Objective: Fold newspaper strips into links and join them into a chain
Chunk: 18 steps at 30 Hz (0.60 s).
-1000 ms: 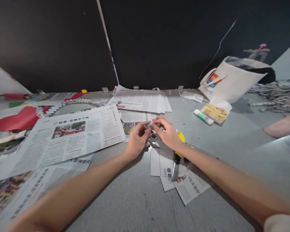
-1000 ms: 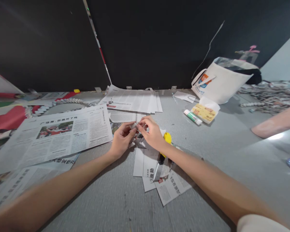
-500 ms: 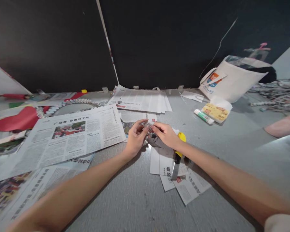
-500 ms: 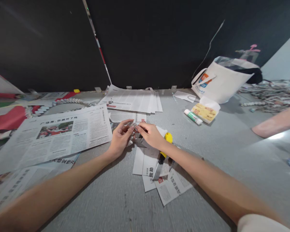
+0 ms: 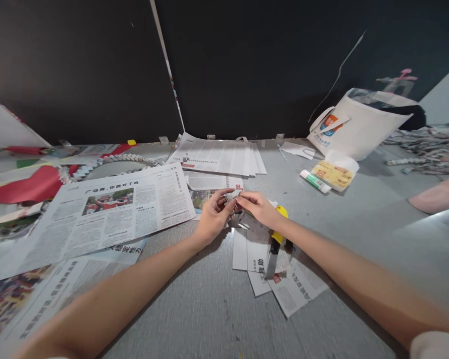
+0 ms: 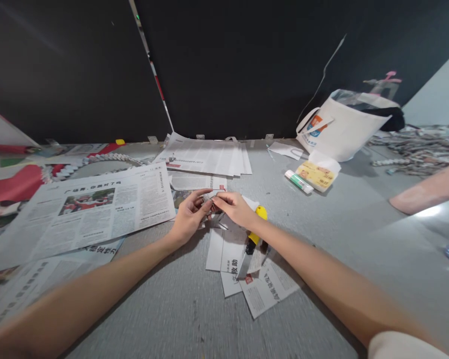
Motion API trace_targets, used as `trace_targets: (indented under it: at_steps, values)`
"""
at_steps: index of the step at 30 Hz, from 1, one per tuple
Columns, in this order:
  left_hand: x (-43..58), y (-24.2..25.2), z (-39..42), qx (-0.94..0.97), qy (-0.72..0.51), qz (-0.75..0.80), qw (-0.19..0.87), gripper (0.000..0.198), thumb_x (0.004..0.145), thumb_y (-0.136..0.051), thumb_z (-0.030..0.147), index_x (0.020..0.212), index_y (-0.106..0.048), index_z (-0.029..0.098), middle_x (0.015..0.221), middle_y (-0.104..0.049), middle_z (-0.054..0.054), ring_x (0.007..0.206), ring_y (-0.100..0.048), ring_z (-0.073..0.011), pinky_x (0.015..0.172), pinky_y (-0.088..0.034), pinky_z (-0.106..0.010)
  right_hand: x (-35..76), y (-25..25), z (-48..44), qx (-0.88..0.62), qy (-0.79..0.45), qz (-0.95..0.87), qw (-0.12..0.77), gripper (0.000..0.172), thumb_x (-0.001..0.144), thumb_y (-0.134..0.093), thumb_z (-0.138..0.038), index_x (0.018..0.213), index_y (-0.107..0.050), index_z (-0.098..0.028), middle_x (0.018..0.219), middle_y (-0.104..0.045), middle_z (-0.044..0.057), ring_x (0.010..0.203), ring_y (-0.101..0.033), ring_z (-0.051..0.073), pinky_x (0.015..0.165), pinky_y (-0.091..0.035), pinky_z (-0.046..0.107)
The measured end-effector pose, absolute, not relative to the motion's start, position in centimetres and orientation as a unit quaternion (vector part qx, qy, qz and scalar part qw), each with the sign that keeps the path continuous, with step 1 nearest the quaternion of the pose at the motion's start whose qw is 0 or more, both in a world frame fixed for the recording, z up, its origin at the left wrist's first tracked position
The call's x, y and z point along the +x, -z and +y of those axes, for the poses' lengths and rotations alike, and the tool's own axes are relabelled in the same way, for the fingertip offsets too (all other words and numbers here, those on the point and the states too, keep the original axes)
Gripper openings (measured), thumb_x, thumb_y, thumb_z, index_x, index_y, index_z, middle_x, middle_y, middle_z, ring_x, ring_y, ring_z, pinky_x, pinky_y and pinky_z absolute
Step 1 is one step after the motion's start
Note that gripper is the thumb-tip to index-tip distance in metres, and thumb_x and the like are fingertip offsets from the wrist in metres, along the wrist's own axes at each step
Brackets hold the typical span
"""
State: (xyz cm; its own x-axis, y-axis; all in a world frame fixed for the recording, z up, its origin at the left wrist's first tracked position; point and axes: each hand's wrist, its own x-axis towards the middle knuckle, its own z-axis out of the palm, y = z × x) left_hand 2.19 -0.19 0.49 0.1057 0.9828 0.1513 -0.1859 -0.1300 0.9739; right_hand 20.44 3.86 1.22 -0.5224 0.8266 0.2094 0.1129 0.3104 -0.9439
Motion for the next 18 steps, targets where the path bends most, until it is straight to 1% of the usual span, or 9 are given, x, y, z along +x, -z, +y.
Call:
trace_targets:
  at_steps: [3,6,8,11,14,18]
  values:
    - [2.18,-0.71,-0.33,0.522,-0.537,0.386,0.539,0.054,0.090,-0.084,0.049,0.130,-0.067,0.017,0.079,-0.066,-0.001,0.065,-0.059,-0.0124,0.062,-0.050,-0.026,20.69,-1.25,3.93,-0.310,-0.496,-0.729,0.354,0.050,0.103,-0.056,-0.063,0.073,-0.056,-0.023,0.072,-0.056,0.001,0.068,-0.051,0.017,0.066,-0.043,0.032]
    - [2.20,-0.73,-0.45,0.525,-0.543,0.379,0.535,0.058,0.090,-0.083,0.048,0.135,-0.059,0.020,0.077,-0.066,0.001,0.064,-0.059,-0.0126,0.061,-0.049,-0.026,20.85,-1.04,3.76,-0.314,-0.434,-0.763,0.361,0.049,0.108,-0.052,-0.057,0.073,-0.053,-0.023,0.070,-0.054,0.000,0.067,-0.049,0.016,0.064,-0.041,0.031]
    - [2.24,-0.58,-0.50,0.531,-0.547,0.379,0.524,0.058,0.091,-0.082,0.048,0.133,-0.053,0.022,0.075,-0.067,0.003,0.063,-0.060,-0.0130,0.061,-0.050,-0.026,20.85,-0.82,3.63,-0.312,-0.378,-0.788,0.373,0.048,0.110,-0.051,-0.052,0.072,-0.049,-0.023,0.068,-0.051,-0.001,0.064,-0.047,0.016,0.062,-0.038,0.031]
    - [2.36,-0.24,-0.48,0.535,-0.556,0.386,0.505,0.048,0.092,-0.080,0.052,0.115,-0.051,0.022,0.076,-0.069,0.002,0.064,-0.061,-0.0128,0.061,-0.050,-0.025,20.69,-0.61,3.54,-0.293,-0.294,-0.815,0.404,0.045,0.113,-0.050,-0.043,0.073,-0.045,-0.023,0.066,-0.047,-0.002,0.062,-0.045,0.015,0.062,-0.036,0.031]
    - [2.55,-0.01,-0.40,0.521,-0.583,0.383,0.492,0.047,0.092,-0.079,0.057,0.100,-0.049,0.022,0.083,-0.070,0.000,0.068,-0.064,-0.0128,0.061,-0.052,-0.025,20.44,-0.66,3.43,-0.277,-0.241,-0.823,0.433,0.041,0.114,-0.049,-0.036,0.075,-0.045,-0.023,0.068,-0.048,-0.002,0.063,-0.046,0.015,0.063,-0.037,0.032]
    - [2.73,-0.04,-0.44,0.513,-0.608,0.362,0.485,0.048,0.091,-0.081,0.057,0.093,-0.048,0.022,0.086,-0.070,0.000,0.073,-0.066,-0.0127,0.063,-0.055,-0.025,20.16,-0.82,3.10,-0.269,-0.200,-0.826,0.453,0.038,0.114,-0.048,-0.032,0.077,-0.044,-0.024,0.069,-0.047,-0.002,0.064,-0.046,0.016,0.065,-0.040,0.032]
